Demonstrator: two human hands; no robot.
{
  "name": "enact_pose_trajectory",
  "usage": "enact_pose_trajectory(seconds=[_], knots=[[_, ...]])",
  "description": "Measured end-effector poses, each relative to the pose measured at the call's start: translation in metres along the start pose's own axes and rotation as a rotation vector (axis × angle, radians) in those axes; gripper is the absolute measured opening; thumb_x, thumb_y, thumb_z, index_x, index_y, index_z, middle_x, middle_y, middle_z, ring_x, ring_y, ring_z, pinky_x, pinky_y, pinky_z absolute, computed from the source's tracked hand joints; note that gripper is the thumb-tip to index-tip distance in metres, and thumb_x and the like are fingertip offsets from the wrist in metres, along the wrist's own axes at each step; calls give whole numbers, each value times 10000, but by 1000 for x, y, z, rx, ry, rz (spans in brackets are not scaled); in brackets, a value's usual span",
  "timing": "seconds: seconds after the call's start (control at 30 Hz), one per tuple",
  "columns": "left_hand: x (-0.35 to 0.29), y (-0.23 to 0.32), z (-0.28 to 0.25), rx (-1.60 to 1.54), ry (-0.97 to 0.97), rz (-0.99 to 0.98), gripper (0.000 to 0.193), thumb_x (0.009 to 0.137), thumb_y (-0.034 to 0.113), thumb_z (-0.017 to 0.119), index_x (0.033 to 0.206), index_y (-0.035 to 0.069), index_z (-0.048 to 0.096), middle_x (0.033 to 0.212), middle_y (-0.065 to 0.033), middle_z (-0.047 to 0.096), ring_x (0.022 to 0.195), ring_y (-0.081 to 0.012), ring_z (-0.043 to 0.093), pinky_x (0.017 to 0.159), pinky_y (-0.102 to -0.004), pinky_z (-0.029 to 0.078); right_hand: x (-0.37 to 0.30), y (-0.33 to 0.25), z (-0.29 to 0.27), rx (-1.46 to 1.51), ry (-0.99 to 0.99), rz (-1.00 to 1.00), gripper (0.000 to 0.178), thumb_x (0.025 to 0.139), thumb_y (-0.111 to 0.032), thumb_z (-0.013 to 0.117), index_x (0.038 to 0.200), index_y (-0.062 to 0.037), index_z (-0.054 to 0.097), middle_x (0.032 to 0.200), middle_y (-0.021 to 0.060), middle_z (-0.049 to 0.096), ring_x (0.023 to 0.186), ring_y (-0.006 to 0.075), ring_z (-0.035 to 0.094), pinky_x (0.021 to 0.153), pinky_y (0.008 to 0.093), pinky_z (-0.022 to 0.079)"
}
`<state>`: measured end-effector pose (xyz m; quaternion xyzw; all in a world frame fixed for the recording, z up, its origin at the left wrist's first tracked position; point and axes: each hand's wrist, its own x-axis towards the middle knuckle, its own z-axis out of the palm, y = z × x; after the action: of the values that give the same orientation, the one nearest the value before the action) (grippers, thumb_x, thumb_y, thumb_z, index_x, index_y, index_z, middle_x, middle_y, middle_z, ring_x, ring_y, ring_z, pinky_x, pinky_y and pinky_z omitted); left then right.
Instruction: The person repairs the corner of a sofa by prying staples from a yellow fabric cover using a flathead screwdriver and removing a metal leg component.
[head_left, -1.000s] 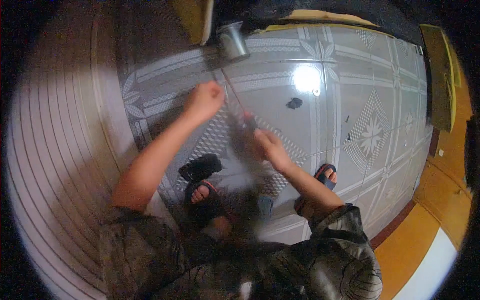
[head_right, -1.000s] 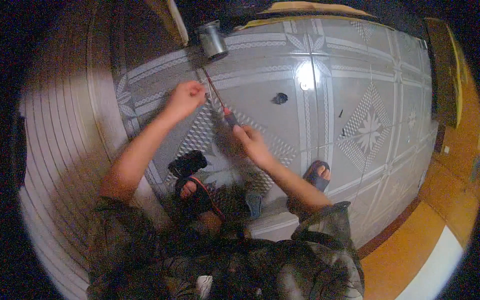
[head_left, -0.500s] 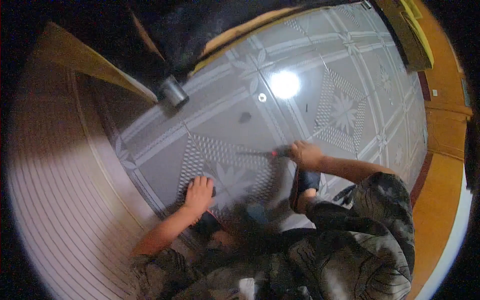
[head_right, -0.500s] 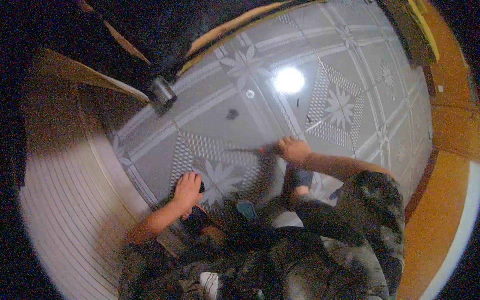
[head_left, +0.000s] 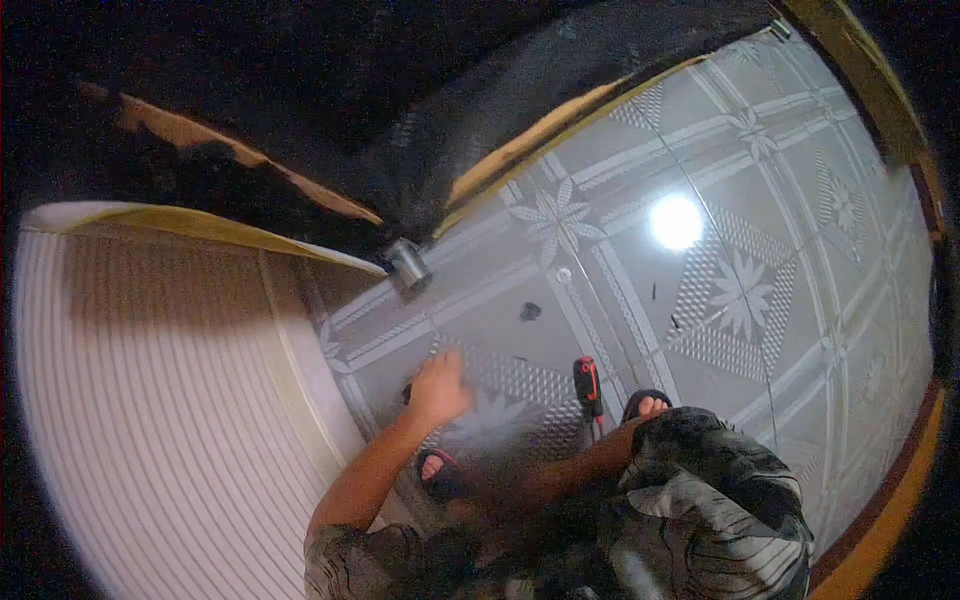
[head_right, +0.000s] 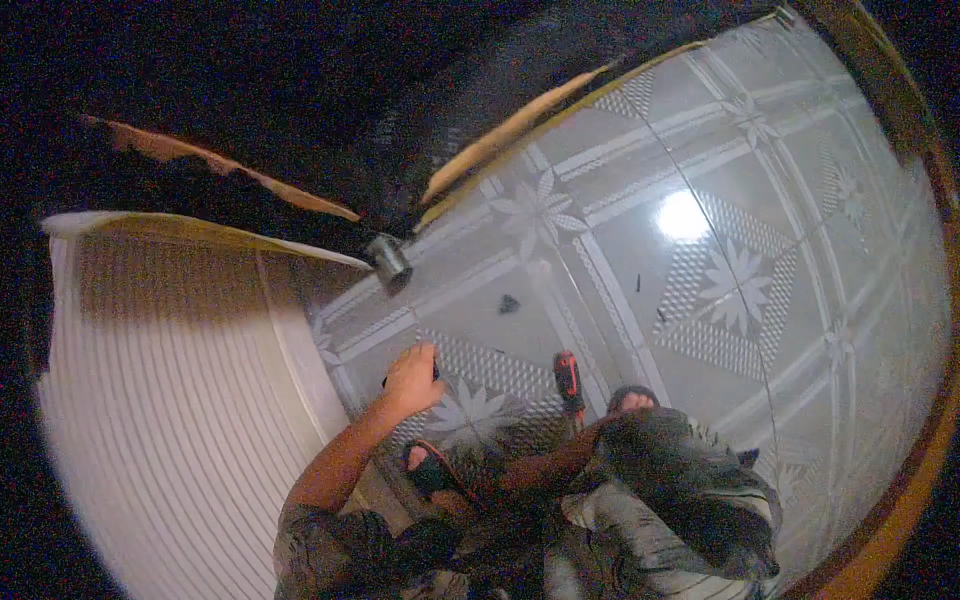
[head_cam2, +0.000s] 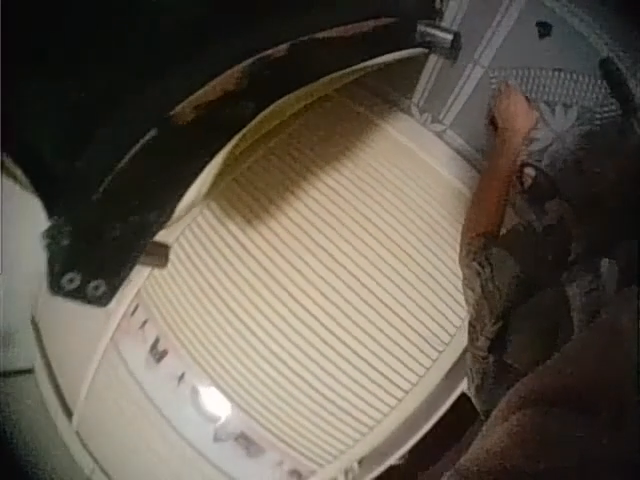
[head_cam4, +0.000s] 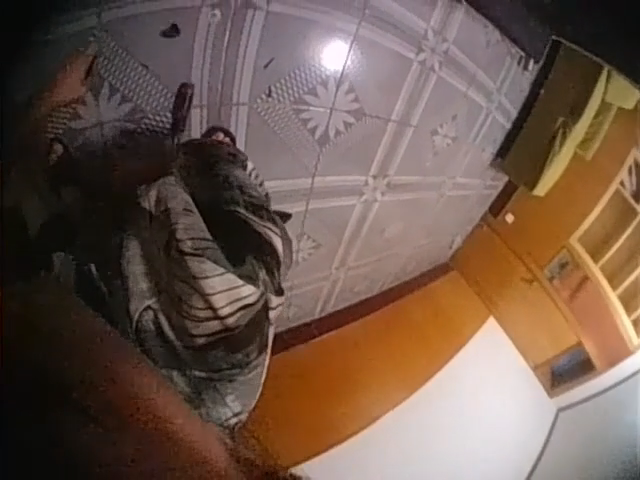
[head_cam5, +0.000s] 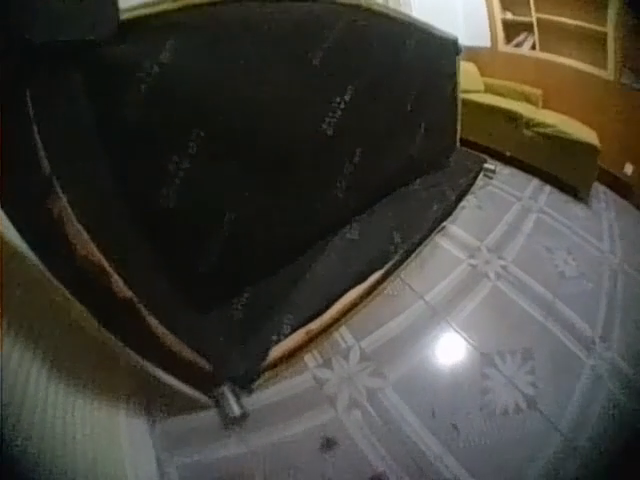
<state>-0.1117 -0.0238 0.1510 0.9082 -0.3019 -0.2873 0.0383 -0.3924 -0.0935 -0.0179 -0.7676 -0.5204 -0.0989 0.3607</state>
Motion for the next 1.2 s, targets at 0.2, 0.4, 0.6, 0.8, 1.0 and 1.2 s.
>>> enact_pose_trajectory(seconds=[0.2, 0.4, 0.6, 0.8, 1.0, 1.2], knots=[[-12, 20, -94, 171, 151, 67, 361, 661, 178, 596, 963, 26, 469, 932, -204, 525, 933, -372, 512, 816, -458, 409, -7, 86, -87, 260, -307, 419, 451, 775, -232, 558, 1206, -129, 476, 1032, 173, 529, 931, 349, 538, 734, 479, 460], [-51, 48, -176, 228, 240, -85, 413, 623, 99, 611, 1000, 11, 468, 937, -197, 520, 930, -369, 508, 814, -440, 415, 28, 255, -324, -239, 271, 868, 514, 780, -317, 603, 1258, -186, 466, 919, 185, 510, 841, 345, 525, 683, 452, 455], [-65, 34, -149, -146, 410, -351, 478, 596, 56, 632, 1043, 32, 465, 951, -189, 522, 891, -363, 526, 786, -396, 438, 105, 382, -397, -382, 412, 874, 482, 813, -297, 583, 1278, -297, 458, 982, 167, 505, 941, 322, 488, 791, 433, 395], [0, 26, -101, -255, 397, -365, 516, 612, 46, 647, 1088, 75, 451, 952, -160, 530, 921, -336, 539, 801, -383, 442, 175, 482, -348, -408, 346, 785, 459, 792, -287, 589, 1242, -309, 496, 987, 130, 524, 984, 292, 476, 790, 443, 385], [13, 13, -110, -210, 336, -440, 524, 627, 72, 636, 1116, 65, 446, 1017, -176, 533, 970, -376, 524, 817, -427, 440, 163, 407, -337, -218, -128, 494, 515, 715, -277, 639, 1214, -324, 524, 1012, 155, 542, 965, 316, 513, 769, 432, 430], [38, 5, -106, -292, 335, -333, 518, 621, 70, 629, 1109, 61, 455, 962, -160, 536, 900, -362, 549, 771, -411, 458, 149, 416, -382, -228, 204, 549, 480, 737, -266, 619, 1209, -253, 527, 900, 161, 523, 865, 322, 504, 715, 431, 415]])
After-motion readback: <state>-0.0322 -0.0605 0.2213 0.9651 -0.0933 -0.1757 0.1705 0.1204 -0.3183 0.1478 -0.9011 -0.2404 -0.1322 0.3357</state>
